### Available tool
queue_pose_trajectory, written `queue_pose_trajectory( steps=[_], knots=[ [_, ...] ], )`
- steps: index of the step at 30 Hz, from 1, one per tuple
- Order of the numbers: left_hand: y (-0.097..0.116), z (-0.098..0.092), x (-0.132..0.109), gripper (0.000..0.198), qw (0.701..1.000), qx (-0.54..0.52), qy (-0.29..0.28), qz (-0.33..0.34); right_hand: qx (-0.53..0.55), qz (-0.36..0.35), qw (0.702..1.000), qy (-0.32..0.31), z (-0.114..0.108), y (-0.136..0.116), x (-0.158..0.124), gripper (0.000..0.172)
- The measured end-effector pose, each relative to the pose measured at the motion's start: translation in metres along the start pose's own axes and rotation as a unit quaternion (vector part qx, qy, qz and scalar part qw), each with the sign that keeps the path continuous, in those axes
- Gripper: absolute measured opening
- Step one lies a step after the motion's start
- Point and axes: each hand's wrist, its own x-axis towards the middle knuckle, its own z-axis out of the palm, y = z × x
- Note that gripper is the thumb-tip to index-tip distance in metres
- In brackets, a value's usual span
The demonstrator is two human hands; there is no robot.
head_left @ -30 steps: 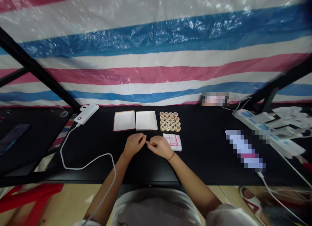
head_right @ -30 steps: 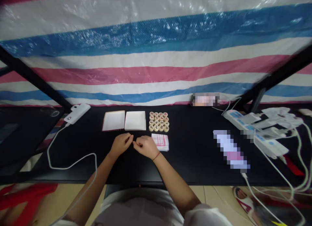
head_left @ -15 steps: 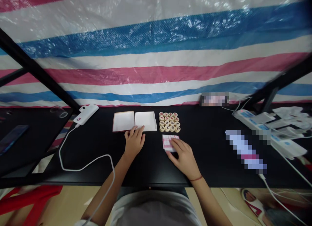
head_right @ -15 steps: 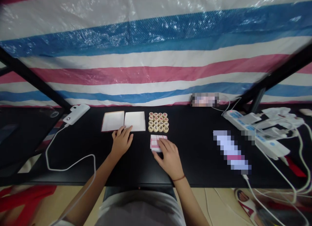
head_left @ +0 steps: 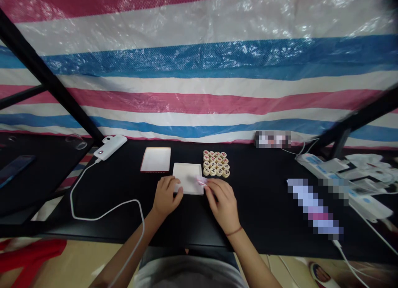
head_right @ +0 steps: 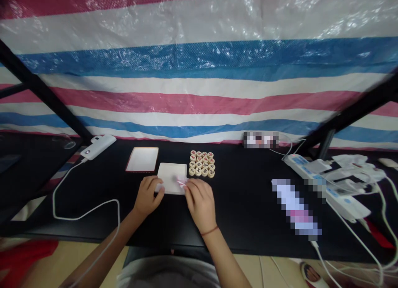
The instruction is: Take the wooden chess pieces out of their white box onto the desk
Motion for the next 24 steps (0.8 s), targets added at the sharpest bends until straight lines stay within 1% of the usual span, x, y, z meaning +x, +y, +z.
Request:
queue_pose_trajectory(
  steps=[1, 2, 4, 6, 8, 10, 12, 15, 17, 19, 21, 22, 23, 24],
  knots=[
    [-0.002, 0.000, 0.001, 0.014, 0.999, -0.010, 0.019, -0.031, -0.008, -0.012, 1.000, -0.023, 0.007, -0.005, 0.010, 0.016],
    [-0.004, 0.001, 0.001, 0.014, 0.997, -0.022, 0.030, -0.060, -0.022, -0.026, 0.998, -0.061, 0.016, -0.009, 0.019, 0.018],
    [-0.007, 0.002, 0.002, 0.014, 0.992, -0.040, 0.038, -0.111, -0.054, -0.056, 0.985, -0.153, 0.033, -0.014, 0.033, 0.023],
    [-0.009, 0.004, 0.003, 0.014, 0.986, -0.046, 0.034, -0.156, -0.077, -0.075, 0.967, -0.229, 0.048, -0.014, 0.039, 0.028],
    [-0.010, 0.006, 0.004, 0.016, 0.981, -0.050, 0.020, -0.187, -0.087, -0.083, 0.956, -0.267, 0.058, -0.012, 0.040, 0.028],
    [-0.010, 0.006, 0.005, 0.019, 0.978, -0.054, -0.006, -0.199, -0.086, -0.080, 0.953, -0.279, 0.062, -0.009, 0.039, 0.026],
    [-0.010, 0.006, 0.005, 0.022, 0.978, -0.055, -0.025, -0.200, -0.078, -0.071, 0.952, -0.287, 0.061, -0.007, 0.038, 0.024],
    [-0.009, 0.005, 0.005, 0.023, 0.978, -0.055, -0.038, -0.196, -0.052, -0.064, 0.950, -0.301, 0.056, -0.005, 0.040, 0.019],
    [-0.009, 0.005, 0.005, 0.023, 0.979, -0.053, -0.040, -0.192, -0.029, -0.066, 0.955, -0.287, 0.053, -0.002, 0.044, 0.017],
    [-0.008, 0.005, 0.005, 0.023, 0.980, -0.048, -0.041, -0.188, -0.017, -0.057, 0.965, -0.256, 0.049, 0.006, 0.054, 0.018],
    [-0.008, 0.005, 0.005, 0.024, 0.981, -0.041, -0.047, -0.183, -0.043, -0.018, 0.973, -0.225, 0.045, 0.020, 0.071, 0.021],
    [-0.009, 0.005, 0.005, 0.025, 0.982, -0.037, -0.052, -0.181, -0.080, 0.021, 0.974, -0.210, 0.043, 0.027, 0.082, 0.024],
    [-0.009, 0.005, 0.005, 0.027, 0.982, -0.035, -0.057, -0.178, -0.126, 0.062, 0.969, -0.206, 0.042, 0.036, 0.093, 0.027],
    [-0.009, 0.005, 0.006, 0.029, 0.982, -0.034, -0.063, -0.176, -0.174, 0.110, 0.954, -0.217, 0.041, 0.043, 0.104, 0.030]
  ],
)
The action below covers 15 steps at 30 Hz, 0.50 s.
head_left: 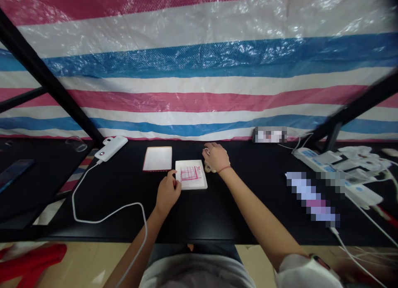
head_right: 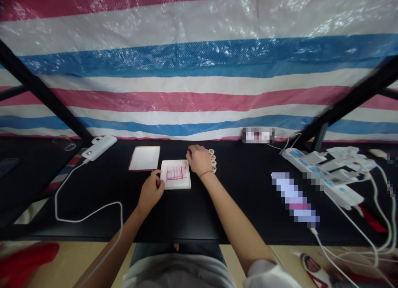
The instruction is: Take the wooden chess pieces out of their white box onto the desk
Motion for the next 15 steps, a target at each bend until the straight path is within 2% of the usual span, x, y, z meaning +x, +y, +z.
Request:
queue_pose_trajectory(
  steps=[1, 3, 9, 12, 15],
  knots=[
    [0.000, 0.000, 0.000, 0.031, 1.000, -0.001, -0.006, 0.001, -0.031, 0.039, 0.998, -0.041, -0.002, 0.005, 0.011, 0.032],
    [0.000, -0.001, 0.001, 0.033, 1.000, -0.008, -0.016, 0.000, -0.052, 0.067, 0.993, -0.083, -0.004, 0.011, 0.032, 0.035],
    [0.003, -0.005, 0.002, 0.038, 0.998, -0.020, -0.046, -0.024, -0.077, 0.101, 0.975, -0.184, 0.005, 0.007, 0.061, 0.034],
    [0.004, -0.007, 0.002, 0.040, 0.998, -0.022, -0.049, -0.030, -0.084, 0.114, 0.967, -0.212, 0.009, 0.002, 0.065, 0.032],
    [0.004, -0.008, 0.002, 0.038, 0.998, -0.022, -0.054, -0.028, -0.086, 0.117, 0.968, -0.206, 0.009, -0.001, 0.069, 0.029]
  ],
)
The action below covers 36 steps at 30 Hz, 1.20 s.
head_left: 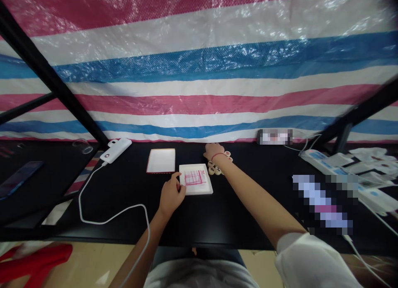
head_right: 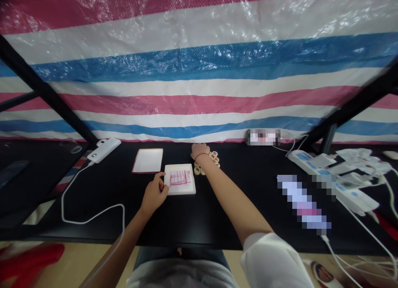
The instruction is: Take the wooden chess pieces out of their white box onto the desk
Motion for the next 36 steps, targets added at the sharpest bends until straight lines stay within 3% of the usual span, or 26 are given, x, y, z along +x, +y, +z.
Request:
queue_pose_trajectory(
  steps=[5, 7, 10, 13, 17, 23, 27, 29, 32, 36],
  knots=[
    [-0.001, 0.001, 0.001, 0.038, 1.000, -0.011, -0.006, 0.001, 0.037, -0.027, 0.998, 0.052, -0.002, -0.005, -0.015, 0.028],
    [-0.001, 0.001, 0.000, 0.038, 1.000, -0.015, 0.001, 0.000, 0.117, -0.081, 0.987, 0.081, 0.003, -0.011, -0.032, 0.027],
    [-0.002, 0.002, 0.000, 0.027, 0.999, -0.042, 0.027, -0.013, 0.253, -0.202, 0.942, 0.090, 0.021, -0.024, -0.059, 0.022],
    [-0.004, 0.001, 0.002, 0.008, 0.995, -0.080, 0.051, -0.033, 0.269, -0.284, 0.915, 0.099, 0.043, -0.036, -0.076, 0.021],
    [-0.007, -0.003, 0.014, 0.021, 0.996, -0.074, 0.044, -0.035, 0.260, -0.346, 0.896, 0.098, 0.062, -0.040, -0.079, 0.022],
    [-0.017, -0.006, 0.042, 0.021, 0.996, -0.026, 0.069, -0.043, 0.313, -0.342, 0.872, 0.156, 0.071, -0.029, -0.080, 0.019],
    [-0.022, -0.006, 0.055, 0.027, 0.998, -0.035, 0.033, 0.036, 0.324, -0.321, 0.868, 0.198, 0.074, -0.024, -0.082, 0.025],
    [-0.023, -0.005, 0.057, 0.031, 0.997, -0.048, 0.000, 0.067, 0.317, -0.323, 0.870, 0.198, 0.073, -0.023, -0.082, 0.030],
    [-0.027, -0.004, 0.055, 0.036, 0.995, -0.074, -0.010, 0.063, 0.295, -0.340, 0.874, 0.183, 0.072, -0.025, -0.082, 0.033],
    [-0.029, -0.002, 0.050, 0.041, 0.995, -0.092, -0.018, 0.041, 0.248, -0.346, 0.887, 0.176, 0.069, -0.031, -0.084, 0.023]
  ],
)
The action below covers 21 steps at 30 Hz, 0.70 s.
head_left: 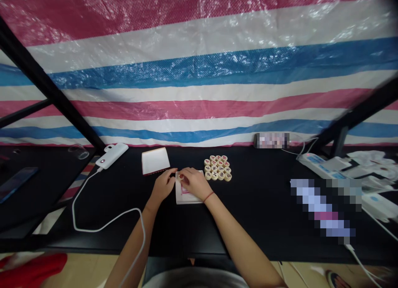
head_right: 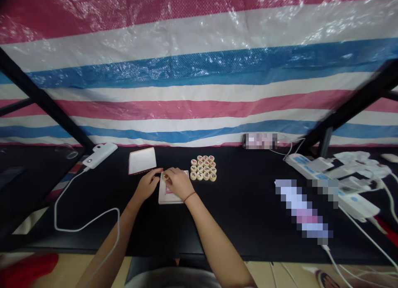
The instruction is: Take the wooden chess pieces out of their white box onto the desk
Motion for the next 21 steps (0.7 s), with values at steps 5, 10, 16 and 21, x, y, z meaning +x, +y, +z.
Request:
queue_pose_trajectory(
  steps=[5, 10, 16, 21],
  knots=[
    [0.011, 0.000, 0.001, 0.038, 1.000, 0.019, -0.009, 0.006, 0.056, 0.014, 0.995, 0.075, -0.015, 0.007, -0.003, 0.021],
    [0.024, -0.003, 0.009, 0.023, 0.997, 0.053, -0.050, 0.035, -0.044, 0.185, 0.969, 0.156, -0.058, 0.046, 0.003, 0.024],
    [0.026, -0.004, 0.009, 0.020, 0.994, 0.059, -0.090, 0.015, -0.171, 0.351, 0.914, -0.110, -0.097, 0.084, 0.038, 0.035],
    [0.023, -0.003, 0.008, 0.025, 0.995, 0.058, -0.081, 0.004, -0.176, 0.358, 0.898, -0.184, -0.095, 0.089, 0.059, 0.034]
  ],
)
